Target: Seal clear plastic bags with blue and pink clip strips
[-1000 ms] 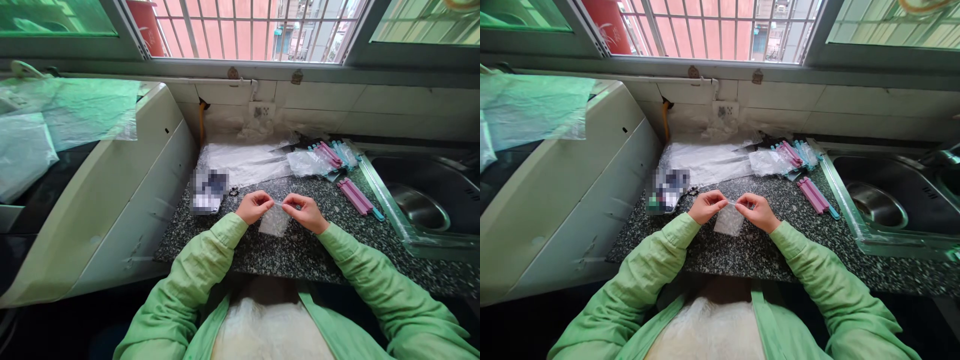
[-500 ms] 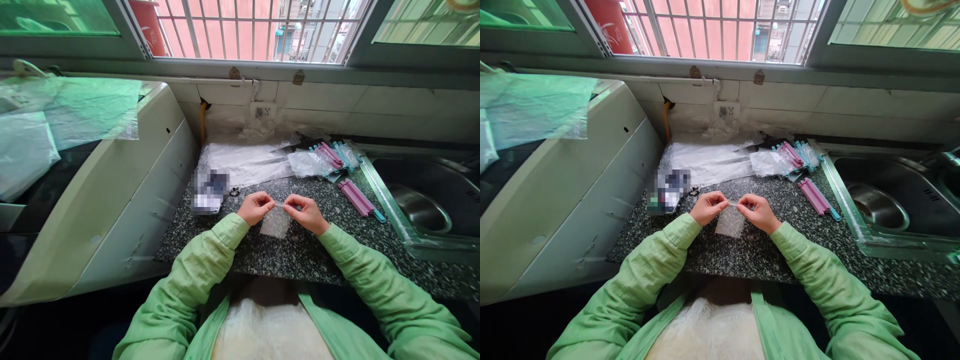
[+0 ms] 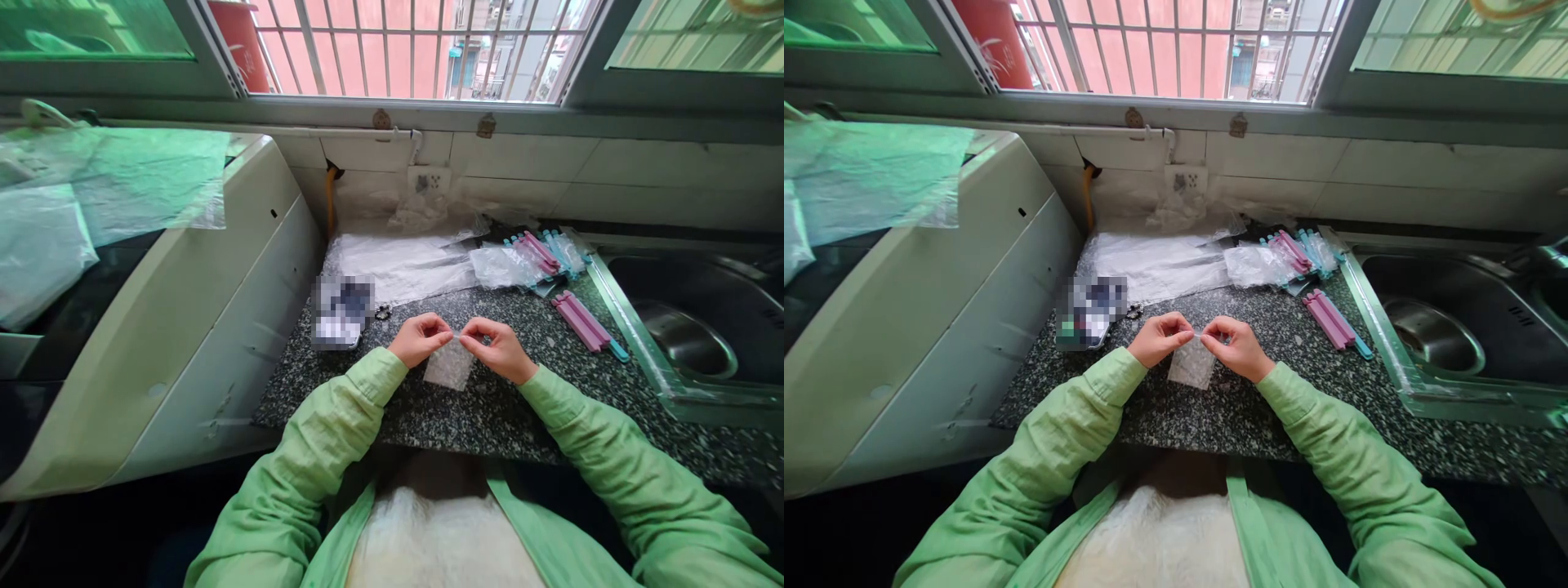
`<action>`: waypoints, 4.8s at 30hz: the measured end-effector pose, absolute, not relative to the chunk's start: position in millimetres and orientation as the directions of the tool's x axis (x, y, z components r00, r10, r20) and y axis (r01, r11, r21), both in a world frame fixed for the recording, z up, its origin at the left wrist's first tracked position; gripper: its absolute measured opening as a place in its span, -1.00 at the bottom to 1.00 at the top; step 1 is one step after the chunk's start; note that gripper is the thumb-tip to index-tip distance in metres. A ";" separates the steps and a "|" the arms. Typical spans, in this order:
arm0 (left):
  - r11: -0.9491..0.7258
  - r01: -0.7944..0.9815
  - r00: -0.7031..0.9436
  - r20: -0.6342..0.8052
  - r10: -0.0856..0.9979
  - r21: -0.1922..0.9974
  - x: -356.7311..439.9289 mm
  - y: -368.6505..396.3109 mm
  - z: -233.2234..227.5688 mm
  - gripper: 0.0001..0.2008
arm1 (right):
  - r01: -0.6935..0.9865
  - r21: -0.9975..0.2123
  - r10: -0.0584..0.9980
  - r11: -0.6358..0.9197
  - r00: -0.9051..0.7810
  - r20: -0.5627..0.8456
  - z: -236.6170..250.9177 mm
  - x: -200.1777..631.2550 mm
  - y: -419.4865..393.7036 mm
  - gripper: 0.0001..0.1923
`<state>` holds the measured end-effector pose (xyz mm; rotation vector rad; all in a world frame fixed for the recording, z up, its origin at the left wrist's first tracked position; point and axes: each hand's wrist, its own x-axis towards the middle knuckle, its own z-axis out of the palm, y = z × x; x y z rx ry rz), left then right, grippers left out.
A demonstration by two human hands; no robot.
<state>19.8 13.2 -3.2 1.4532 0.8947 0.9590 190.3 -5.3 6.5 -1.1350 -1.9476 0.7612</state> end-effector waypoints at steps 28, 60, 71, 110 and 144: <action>-0.116 0.050 0.383 0.088 0.920 0.992 21.1 14.0 -6.8 -0.71 | 0.480 -0.758 0.891 0.442 -0.334 0.307 2.9 190.4 -3.7 -0.80; -0.096 0.030 0.315 0.082 0.945 0.995 18.4 15.8 -4.6 -0.77 | 0.500 -0.757 0.907 0.420 -0.261 0.330 2.1 192.1 -4.3 -0.85; -0.069 0.045 0.312 0.051 0.949 0.997 19.0 16.4 -8.1 -0.75 | 0.519 -0.738 0.902 0.431 -0.257 0.346 1.0 191.9 -3.2 -0.85; -0.037 -0.046 0.289 0.049 0.956 0.998 19.8 15.4 -6.0 -0.72 | 0.527 -0.727 0.898 0.440 -0.266 0.351 3.2 193.0 -5.1 -0.86; 0.015 0.036 0.323 -0.026 0.946 0.999 11.1 22.5 -10.6 -0.68 | 0.961 -0.091 0.854 -0.260 0.273 0.443 3.4 364.1 1.3 -0.66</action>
